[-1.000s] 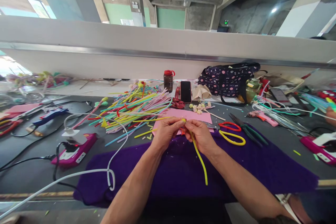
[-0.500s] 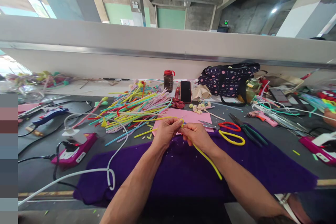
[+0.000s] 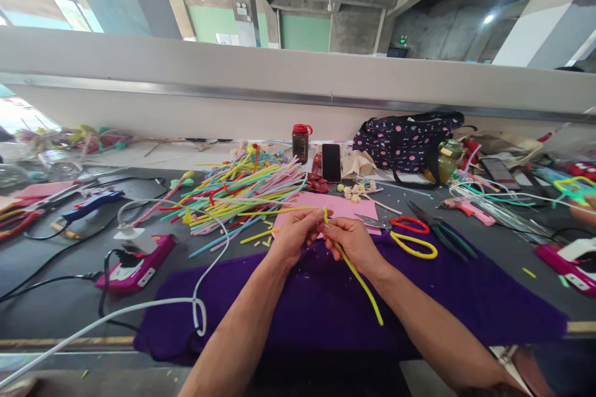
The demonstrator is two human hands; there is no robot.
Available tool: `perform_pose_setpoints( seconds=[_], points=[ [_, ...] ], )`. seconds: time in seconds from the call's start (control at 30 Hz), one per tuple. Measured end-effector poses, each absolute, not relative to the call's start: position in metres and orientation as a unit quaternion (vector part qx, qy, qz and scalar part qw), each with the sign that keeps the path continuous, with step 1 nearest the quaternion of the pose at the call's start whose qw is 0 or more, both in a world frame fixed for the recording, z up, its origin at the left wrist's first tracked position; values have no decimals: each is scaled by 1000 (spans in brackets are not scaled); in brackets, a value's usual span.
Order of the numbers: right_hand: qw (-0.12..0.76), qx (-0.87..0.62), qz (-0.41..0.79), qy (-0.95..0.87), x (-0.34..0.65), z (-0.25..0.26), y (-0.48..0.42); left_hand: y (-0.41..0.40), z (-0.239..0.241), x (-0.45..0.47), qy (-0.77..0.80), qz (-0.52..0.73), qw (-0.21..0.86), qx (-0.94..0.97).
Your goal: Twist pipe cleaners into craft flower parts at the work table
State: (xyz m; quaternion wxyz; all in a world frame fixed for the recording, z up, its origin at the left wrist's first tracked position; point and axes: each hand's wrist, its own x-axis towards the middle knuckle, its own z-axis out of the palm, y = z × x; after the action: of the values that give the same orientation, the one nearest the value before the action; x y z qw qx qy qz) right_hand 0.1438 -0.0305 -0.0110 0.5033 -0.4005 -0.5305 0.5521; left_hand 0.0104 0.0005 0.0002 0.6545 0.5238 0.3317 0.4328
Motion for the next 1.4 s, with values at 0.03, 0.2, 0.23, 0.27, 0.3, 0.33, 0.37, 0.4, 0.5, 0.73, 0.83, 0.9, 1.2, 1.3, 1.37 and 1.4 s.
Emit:
perform_pose_setpoints(
  seconds=[0.03,0.2,0.23,0.27,0.3,0.33,0.37,0.4,0.5,0.73,0.83,0.9,1.2,1.3,1.37,1.4],
  points=[
    [507,-402,549,-529,144,-11,-31,0,1,10,332,432,660,517],
    [527,-416,511,-536,144,-12,-31,-2,4,12,341,424,682,489],
    [532,-416,502,-541,144,-13,-31,-2,3,12,336,425,679,496],
    [534,-415,494,-546,144,-13,-31,-3,3,13,328,426,674,507],
    [536,-415,486,-552,144,-14,-30,-3,2,13,319,428,666,520],
    [536,-416,478,-558,145,-15,-30,-3,1,14,313,431,657,534],
    [535,-419,470,-563,145,-16,-29,-2,1,14,309,434,647,545],
    [533,-424,463,-567,145,-16,-29,-2,0,14,310,438,636,554],
    [525,-442,434,-584,145,-17,-29,-1,-1,14,324,444,620,560],
    [511,-458,342,-642,146,-16,-33,2,-5,13,329,436,642,538],
    [506,-457,331,-653,146,-15,-34,4,-7,12,325,427,668,516],
    [503,-456,326,-658,146,-14,-35,5,-7,12,326,419,681,504],
    [496,-450,316,-672,145,-13,-35,6,-7,14,323,433,695,474],
    [478,-443,303,-695,151,-9,-34,4,-5,15,324,460,686,461],
    [479,-445,322,-685,159,-5,-31,2,-2,15,320,475,678,460],
    [490,-449,338,-666,164,-3,-29,2,-1,14,316,477,677,463]
  ],
)
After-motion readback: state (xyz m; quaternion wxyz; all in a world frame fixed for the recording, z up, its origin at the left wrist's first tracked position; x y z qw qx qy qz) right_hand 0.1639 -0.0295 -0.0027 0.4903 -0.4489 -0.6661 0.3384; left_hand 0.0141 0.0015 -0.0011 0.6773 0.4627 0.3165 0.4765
